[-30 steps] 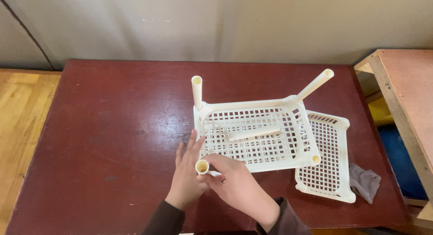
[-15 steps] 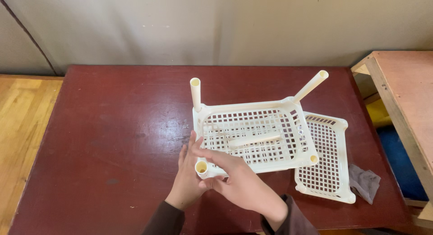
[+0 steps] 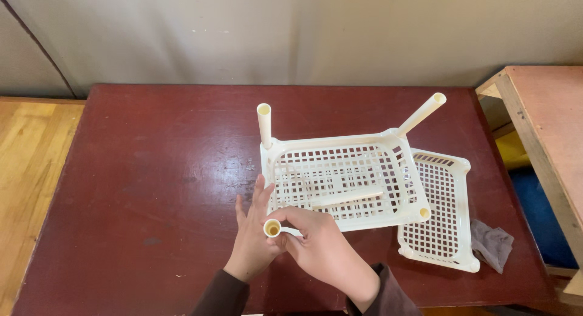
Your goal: The person assembles a white plastic storage rack by inserting four legs into a basket and stacking a second basket on top. They then wipe the surface of a pink plastic basket with a gray cloth.
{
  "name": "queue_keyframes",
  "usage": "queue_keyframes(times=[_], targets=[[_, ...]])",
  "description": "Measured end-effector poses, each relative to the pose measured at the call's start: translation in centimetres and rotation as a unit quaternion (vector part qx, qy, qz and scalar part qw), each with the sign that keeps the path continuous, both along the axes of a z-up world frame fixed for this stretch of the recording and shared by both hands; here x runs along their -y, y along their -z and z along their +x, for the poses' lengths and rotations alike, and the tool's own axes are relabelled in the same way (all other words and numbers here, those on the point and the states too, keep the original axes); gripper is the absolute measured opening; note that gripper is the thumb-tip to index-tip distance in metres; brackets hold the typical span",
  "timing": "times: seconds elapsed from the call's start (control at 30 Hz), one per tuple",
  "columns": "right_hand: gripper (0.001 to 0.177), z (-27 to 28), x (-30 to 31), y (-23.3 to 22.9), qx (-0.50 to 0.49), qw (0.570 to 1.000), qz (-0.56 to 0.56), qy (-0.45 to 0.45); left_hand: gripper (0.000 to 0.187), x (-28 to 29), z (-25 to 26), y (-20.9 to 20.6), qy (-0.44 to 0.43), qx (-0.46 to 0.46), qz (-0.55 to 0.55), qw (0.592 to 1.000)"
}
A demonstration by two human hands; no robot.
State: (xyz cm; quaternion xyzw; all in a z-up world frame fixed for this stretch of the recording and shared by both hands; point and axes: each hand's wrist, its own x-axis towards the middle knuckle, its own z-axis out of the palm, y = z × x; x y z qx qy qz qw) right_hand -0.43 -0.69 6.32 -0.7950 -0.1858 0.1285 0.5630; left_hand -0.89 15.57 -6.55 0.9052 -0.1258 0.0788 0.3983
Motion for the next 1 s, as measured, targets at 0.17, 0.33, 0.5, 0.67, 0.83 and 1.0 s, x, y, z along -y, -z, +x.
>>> queue_keyframes(times=[0.17, 0.33, 0.5, 0.67, 0.83, 1.0], targets=[[0.018, -0.8, -0.5, 0.7, 0.036, 0.999, 0.020, 0.026, 0.114, 0.1, -0.2, -0.3, -0.009, 0.003, 0.000, 1.000], [0.028, -1.4, -1.3, 1.0, 0.085, 0.989, -0.093, 0.072, 0.109, 0.1, -0.1, -0.2, -0.008, -0.028, 0.005, 1.000], [0.032, 0.3, -0.5, 0.0, 0.051, 0.999, 0.006, -0.011, 0.108, 0.1, 0.2, 0.7, -0.001, -0.047, 0.023, 0.999], [0.039, 2.1, 0.9, -1.0, 0.129, 0.981, 0.051, -0.137, 0.100, -0.1, 0.0, 0.6, 0.004, -0.038, 0.033, 0.999], [0.028, 1.0, 0.3, 0.1, 0.032, 0.997, 0.014, -0.076, 0.102, 0.2, -0.1, -0.4, -0.023, -0.029, 0.018, 0.999], [0.020, -0.3, -0.4, 1.1, 0.017, 0.999, 0.024, -0.015, 0.099, 0.3, 0.2, -0.5, -0.032, -0.029, 0.066, 0.997]])
